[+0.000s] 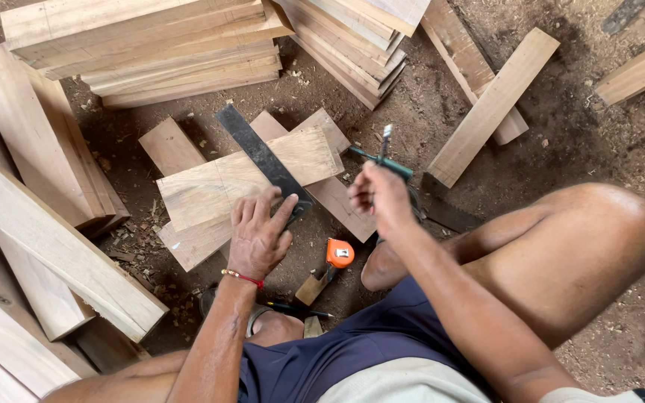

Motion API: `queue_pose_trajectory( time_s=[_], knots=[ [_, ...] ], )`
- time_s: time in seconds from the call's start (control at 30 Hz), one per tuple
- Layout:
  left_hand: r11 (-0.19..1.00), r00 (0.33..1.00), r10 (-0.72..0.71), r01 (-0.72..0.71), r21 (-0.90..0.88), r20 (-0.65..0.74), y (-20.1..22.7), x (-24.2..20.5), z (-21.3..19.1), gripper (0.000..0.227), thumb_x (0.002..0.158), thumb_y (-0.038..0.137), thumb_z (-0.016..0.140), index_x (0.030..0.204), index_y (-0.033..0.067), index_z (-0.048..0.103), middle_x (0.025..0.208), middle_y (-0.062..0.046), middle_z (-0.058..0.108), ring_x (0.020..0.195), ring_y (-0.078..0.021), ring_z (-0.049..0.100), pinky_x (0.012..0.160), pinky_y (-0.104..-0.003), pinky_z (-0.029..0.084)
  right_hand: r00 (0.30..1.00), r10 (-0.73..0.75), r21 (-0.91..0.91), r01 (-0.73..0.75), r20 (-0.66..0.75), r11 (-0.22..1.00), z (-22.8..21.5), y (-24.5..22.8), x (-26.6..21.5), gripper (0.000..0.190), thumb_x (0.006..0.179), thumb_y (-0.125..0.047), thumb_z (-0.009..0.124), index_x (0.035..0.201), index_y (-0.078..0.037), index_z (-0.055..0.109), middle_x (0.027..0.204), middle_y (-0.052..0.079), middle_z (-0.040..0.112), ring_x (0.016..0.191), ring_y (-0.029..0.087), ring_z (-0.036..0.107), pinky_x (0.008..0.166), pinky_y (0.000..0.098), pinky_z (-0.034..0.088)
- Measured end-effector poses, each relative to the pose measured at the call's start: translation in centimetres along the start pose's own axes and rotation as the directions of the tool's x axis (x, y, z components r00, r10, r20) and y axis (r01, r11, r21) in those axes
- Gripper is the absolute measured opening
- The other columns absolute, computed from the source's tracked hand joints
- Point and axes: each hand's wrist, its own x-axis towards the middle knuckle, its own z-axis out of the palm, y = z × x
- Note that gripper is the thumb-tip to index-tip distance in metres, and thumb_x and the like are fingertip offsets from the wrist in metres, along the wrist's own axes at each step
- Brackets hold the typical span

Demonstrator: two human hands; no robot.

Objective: The person measures wood planks with a tape measure, marks them with a pencil, and checks the alignment using a try square.

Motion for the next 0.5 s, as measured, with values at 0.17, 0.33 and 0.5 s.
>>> queue_pose_trajectory(
  time_s=[0.17, 0.33, 0.5],
  knots=[
    [0.998, 1.0, 0.025, -0.024, 0.055, -0.003, -2.2, 2.1, -0.4, 0.067, 0.07, 0.021, 0.079, 0.135, 0.031, 0.064, 0.15, -0.015, 0.044, 0.131, -0.0332, 0.051, 0.12, -0.055, 0.026, 0.971, -0.191, 0.187, 0.162, 0.147, 0.969, 1.6, 2.0, 1.9, 0.031, 0.103, -0.032, 0.049, 0.103, -0.005, 0.065, 0.108, 0.012, 0.074, 0.099, 0.021, 0.073, 0.07, 0.0331, 0.059],
    [1.0, 0.995, -0.009, 0.01, -0.018, 0.102, -3.8, 3.1, -1.4, 0.068, 0.075, 0.023, 0.078, 0.14, 0.0351, 0.062, 0.155, -0.01, 0.043, 0.134, -0.027, 0.051, 0.123, -0.049, 0.023, 0.969, -0.222, 0.188, 0.198, 0.111, 0.962, 0.2, 0.6, 2.2, 0.039, 0.105, -0.035, 0.043, 0.099, -0.004, 0.065, 0.098, 0.012, 0.077, 0.088, 0.02, 0.074, 0.068, 0.0322, 0.058],
    [1.0, 1.0, 0.012, -0.012, 0.011, 0.026, -3.7, 4.5, -0.7, 0.065, 0.073, 0.03, 0.08, 0.135, 0.0389, 0.063, 0.155, -0.011, 0.043, 0.138, -0.0267, 0.048, 0.124, -0.052, 0.017, 0.946, -0.322, 0.21, 0.309, 0.03, 0.928, -1.0, 1.7, 3.6, 0.044, 0.111, -0.039, 0.044, 0.091, -0.006, 0.065, 0.064, 0.0, 0.057, 0.055, 0.011, 0.054, 0.051, 0.0293, 0.049]
  ],
)
